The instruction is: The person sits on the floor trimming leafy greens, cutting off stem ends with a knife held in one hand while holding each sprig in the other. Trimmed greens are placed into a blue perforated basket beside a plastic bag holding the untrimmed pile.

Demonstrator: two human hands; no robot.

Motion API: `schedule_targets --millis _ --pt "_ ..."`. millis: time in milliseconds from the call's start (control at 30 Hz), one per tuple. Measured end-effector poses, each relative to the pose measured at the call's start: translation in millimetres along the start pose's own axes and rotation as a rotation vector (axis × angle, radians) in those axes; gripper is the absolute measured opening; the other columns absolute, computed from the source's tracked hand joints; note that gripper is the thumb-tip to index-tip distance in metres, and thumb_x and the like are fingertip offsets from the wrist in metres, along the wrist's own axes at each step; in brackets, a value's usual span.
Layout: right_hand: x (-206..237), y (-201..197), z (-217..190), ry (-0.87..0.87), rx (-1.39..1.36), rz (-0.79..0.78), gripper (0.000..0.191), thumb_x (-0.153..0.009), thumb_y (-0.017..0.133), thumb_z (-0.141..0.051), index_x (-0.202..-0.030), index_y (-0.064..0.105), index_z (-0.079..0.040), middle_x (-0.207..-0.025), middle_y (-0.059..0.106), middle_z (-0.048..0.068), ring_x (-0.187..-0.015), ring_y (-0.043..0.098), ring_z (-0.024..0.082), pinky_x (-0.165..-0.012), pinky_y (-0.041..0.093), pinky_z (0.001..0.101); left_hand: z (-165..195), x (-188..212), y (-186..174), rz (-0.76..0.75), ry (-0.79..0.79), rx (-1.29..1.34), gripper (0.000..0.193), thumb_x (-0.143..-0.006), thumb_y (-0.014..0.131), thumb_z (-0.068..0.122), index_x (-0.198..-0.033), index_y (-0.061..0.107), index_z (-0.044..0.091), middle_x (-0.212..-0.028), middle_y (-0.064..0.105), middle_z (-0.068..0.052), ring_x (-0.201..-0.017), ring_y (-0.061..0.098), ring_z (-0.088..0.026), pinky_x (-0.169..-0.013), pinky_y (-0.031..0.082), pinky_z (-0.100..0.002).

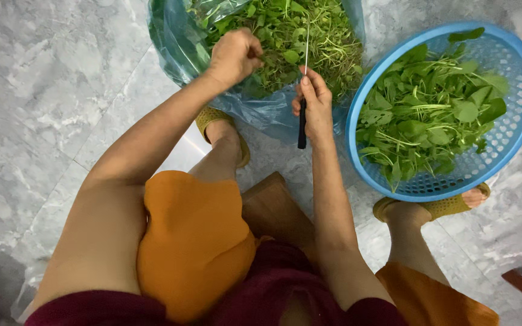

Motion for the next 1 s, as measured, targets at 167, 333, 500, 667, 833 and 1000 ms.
schedule_targets --millis 167,333,500,667,833,1000 --pt "2.6 11.4 -2.3 0.0 0.008 -0.043 0.046 -0.107 0.062 -0.029 -0.143 0.056 -0.001 -0.082 0.05 -0.001 -0.058 0.049 0.009 -0.05 0.041 0.025 -12.8 -17.7 2.3 -0.102 -0.16 0.618 0.012 -0.091 0.083 0.002 -0.095 0.072 0.003 -0.09 0.075 -0.004 -0.079 0.07 -0.012 -0.072 0.059 -0.028" --pt "1.8 14.7 0.4 -0.011 0.019 -0.037 0.045 -0.108 0.062 -0.028 -0.143 0.056 0.0 -0.083 0.051 0.0 -0.06 0.05 0.009 -0.051 0.042 0.0256 6.8 -36.8 -9.6 -0.03 -0.04 0.781 0.023 -0.094 0.079 -0.001 -0.116 0.071 0.002 -0.104 0.075 -0.001 -0.092 0.072 -0.008 -0.078 0.062 -0.027" --pt "-5.1 -0.9 5.6 0.016 -0.034 0.015 0.044 -0.107 0.062 -0.029 -0.141 0.057 -0.001 -0.083 0.053 0.0 -0.059 0.051 0.01 -0.05 0.042 0.0259 16.7 -25.0 -43.8 0.17 0.063 0.28 0.015 -0.096 0.077 -0.002 -0.11 0.073 0.002 -0.093 0.076 -0.006 -0.076 0.067 -0.01 -0.066 0.055 -0.03" --pt "-11.0 -6.5 8.9 0.01 -0.068 0.027 0.043 -0.108 0.062 -0.029 -0.14 0.058 -0.002 -0.082 0.052 0.001 -0.059 0.051 0.011 -0.05 0.042 0.0259 48.1 -15.9 -14.1 0.086 0.232 -0.074 0.012 -0.09 0.084 0.011 -0.097 0.075 0.007 -0.091 0.071 -0.009 -0.082 0.068 -0.022 -0.069 0.056 -0.038" --pt "-10.2 2.4 7.3 0.016 -0.136 0.004 0.043 -0.107 0.062 -0.028 -0.141 0.056 -0.002 -0.084 0.054 0.002 -0.059 0.05 0.012 -0.05 0.04 0.0263 60.9 -42.5 34.7 0.04 0.281 -0.525 0.031 -0.069 0.087 0.023 -0.089 0.073 0.003 -0.1 0.065 -0.015 -0.094 0.063 -0.037 -0.07 0.055 -0.046" --pt "1.8 13.7 -8.1 0.051 -0.171 -0.111 0.05 -0.108 0.062 -0.028 -0.149 0.052 -0.002 -0.085 0.052 0.002 -0.062 0.05 0.012 -0.052 0.04 0.027 55.4 -46.8 21.6 0.075 0.205 -0.313 0.021 -0.071 0.086 0.011 -0.089 0.076 0.012 -0.103 0.065 -0.012 -0.1 0.063 -0.035 -0.079 0.055 -0.046"
Point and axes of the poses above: each hand's wrist, its own x-axis away from the middle knuckle, its own y-axis out of the palm, z = x × y, the point moved 10 cm from there along -x, towards the middle knuckle
